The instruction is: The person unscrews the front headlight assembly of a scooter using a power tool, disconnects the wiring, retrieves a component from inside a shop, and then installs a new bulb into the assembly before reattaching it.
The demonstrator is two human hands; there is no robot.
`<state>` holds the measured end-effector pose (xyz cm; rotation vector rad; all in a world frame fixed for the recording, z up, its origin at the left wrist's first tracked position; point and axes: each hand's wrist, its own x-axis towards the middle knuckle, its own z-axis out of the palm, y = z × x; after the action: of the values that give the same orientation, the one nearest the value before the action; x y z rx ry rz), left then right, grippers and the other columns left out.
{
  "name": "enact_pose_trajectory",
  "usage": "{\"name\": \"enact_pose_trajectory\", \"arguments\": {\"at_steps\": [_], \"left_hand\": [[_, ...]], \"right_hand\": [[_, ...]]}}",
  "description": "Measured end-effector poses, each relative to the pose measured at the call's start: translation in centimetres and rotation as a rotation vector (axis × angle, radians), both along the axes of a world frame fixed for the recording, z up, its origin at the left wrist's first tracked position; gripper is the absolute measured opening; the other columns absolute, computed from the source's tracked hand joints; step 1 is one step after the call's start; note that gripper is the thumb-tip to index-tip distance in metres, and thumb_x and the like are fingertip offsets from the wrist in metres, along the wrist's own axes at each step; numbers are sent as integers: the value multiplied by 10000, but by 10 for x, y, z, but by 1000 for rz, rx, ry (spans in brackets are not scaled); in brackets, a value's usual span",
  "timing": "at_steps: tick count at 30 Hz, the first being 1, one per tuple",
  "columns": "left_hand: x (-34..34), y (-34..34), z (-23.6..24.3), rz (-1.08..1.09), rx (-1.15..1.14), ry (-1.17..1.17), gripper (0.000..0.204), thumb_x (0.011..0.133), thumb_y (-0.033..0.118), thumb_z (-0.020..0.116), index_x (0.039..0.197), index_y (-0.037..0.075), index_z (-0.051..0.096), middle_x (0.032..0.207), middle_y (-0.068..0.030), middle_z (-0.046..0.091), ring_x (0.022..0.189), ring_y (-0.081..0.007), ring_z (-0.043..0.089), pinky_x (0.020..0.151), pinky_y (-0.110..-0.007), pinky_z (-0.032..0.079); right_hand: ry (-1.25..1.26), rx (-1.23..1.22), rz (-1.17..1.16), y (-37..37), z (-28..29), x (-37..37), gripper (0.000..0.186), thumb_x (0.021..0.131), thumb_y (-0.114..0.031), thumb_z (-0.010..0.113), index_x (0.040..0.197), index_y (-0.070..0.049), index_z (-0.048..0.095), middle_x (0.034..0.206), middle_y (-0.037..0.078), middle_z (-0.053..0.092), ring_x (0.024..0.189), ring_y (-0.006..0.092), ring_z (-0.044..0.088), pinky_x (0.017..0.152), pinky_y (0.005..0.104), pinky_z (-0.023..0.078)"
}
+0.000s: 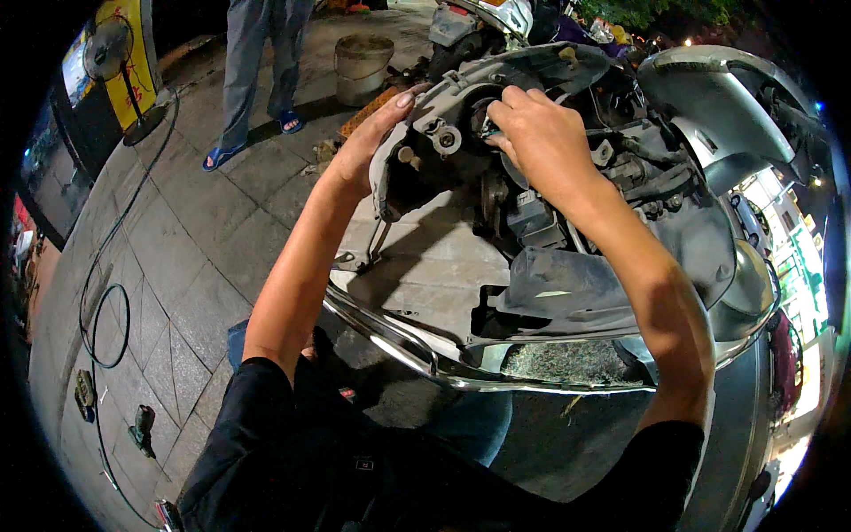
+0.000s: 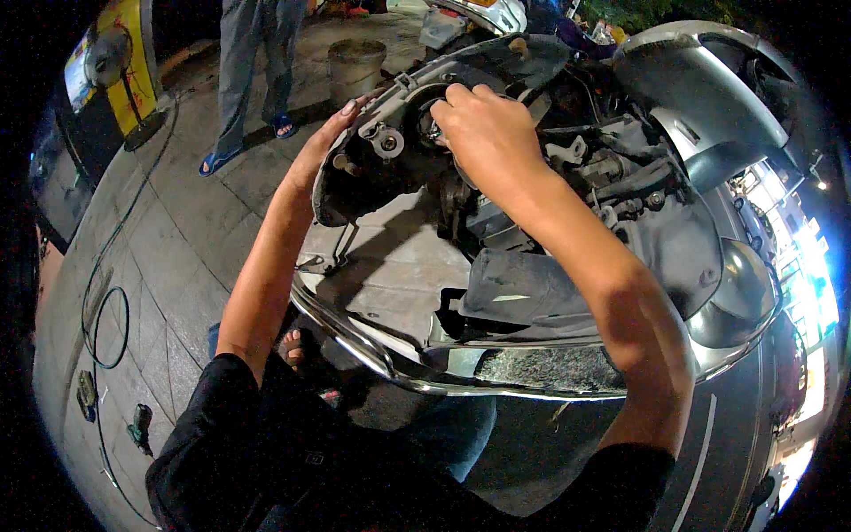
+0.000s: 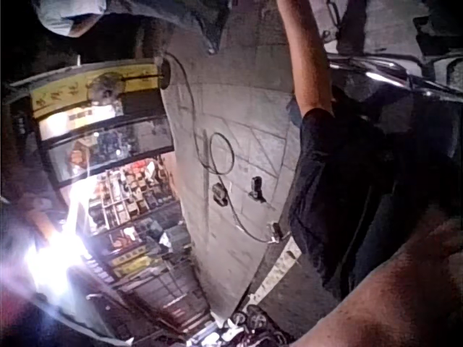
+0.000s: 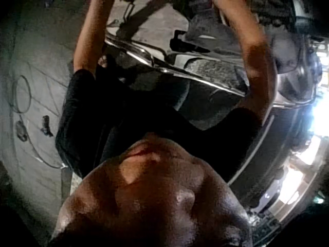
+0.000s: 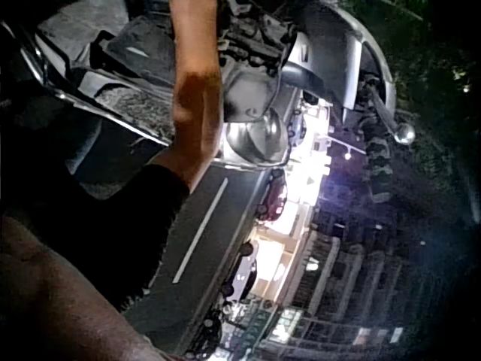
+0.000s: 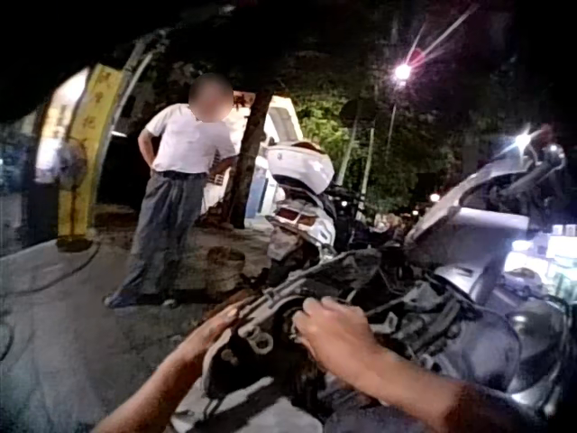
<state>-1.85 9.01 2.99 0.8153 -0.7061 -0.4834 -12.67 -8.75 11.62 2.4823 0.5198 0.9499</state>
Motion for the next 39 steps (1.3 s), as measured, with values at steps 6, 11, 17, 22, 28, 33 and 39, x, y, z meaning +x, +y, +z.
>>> {"name": "enact_pose_trajectory", "arguments": {"at_steps": [6, 11, 17, 22, 28, 33, 39], "left_hand": [[-18, -2, 12, 155, 33, 84, 469, 905, 368, 546, 1278, 84, 531, 1089, -82, 636, 917, -160, 622, 777, -298, 522], [-7, -2, 7, 153, 62, 135, 438, 908, 340, 539, 1261, 80, 542, 1066, -87, 642, 864, -158, 637, 714, -276, 536], [7, -7, -2, 6, -45, 155, 427, 912, 317, 544, 1258, 66, 534, 1069, -97, 642, 867, -174, 651, 744, -307, 564], [-2, -4, 3, 58, 11, 116, 463, 906, 317, 560, 1291, 65, 503, 1115, -96, 619, 918, -176, 635, 749, -315, 552], [16, -14, -14, 14, -79, 128, 469, 912, 311, 542, 1307, 64, 491, 1130, -91, 613, 945, -180, 626, 787, -320, 536], [12, -9, -10, 4, -65, 114, 481, 927, 291, 501, 1347, 58, 470, 1202, -106, 600, 1006, -196, 615, 861, -329, 517], [9, -12, -6, 36, -54, 68, 478, 876, 342, 569, 1264, 67, 532, 1090, -95, 626, 923, -185, 626, 774, -316, 527]], "right_hand": [[0, 12, 11, -6, -2, 0, 216, 676, -172, 745, 809, -77, 604, 825, 52, 572, 819, 245, 597, 655, 364, 503], [34, 28, 0, -5, -2, 2, 238, 690, -182, 745, 822, -73, 580, 825, 57, 550, 817, 253, 578, 652, 366, 489], [-39, -25, 71, -8, -7, 3, 126, 701, -121, 684, 800, -75, 620, 830, 54, 575, 829, 233, 613, 669, 353, 524], [-60, -47, 29, -10, -9, 1, 77, 739, -50, 594, 816, -56, 594, 836, 91, 549, 844, 257, 591, 692, 360, 517], [-64, -89, 83, -10, -3, -1, 135, 732, -49, 579, 865, -67, 599, 849, 72, 533, 839, 250, 563, 715, 351, 494], [-8, -126, 136, -8, 6, 3, 96, 722, -62, 580, 817, -71, 591, 853, 59, 541, 833, 245, 563, 712, 348, 490], [-20, -54, 135, -10, 7, 7, 55, 712, -50, 582, 765, -58, 595, 803, 73, 552, 810, 254, 584, 680, 360, 506]]}}
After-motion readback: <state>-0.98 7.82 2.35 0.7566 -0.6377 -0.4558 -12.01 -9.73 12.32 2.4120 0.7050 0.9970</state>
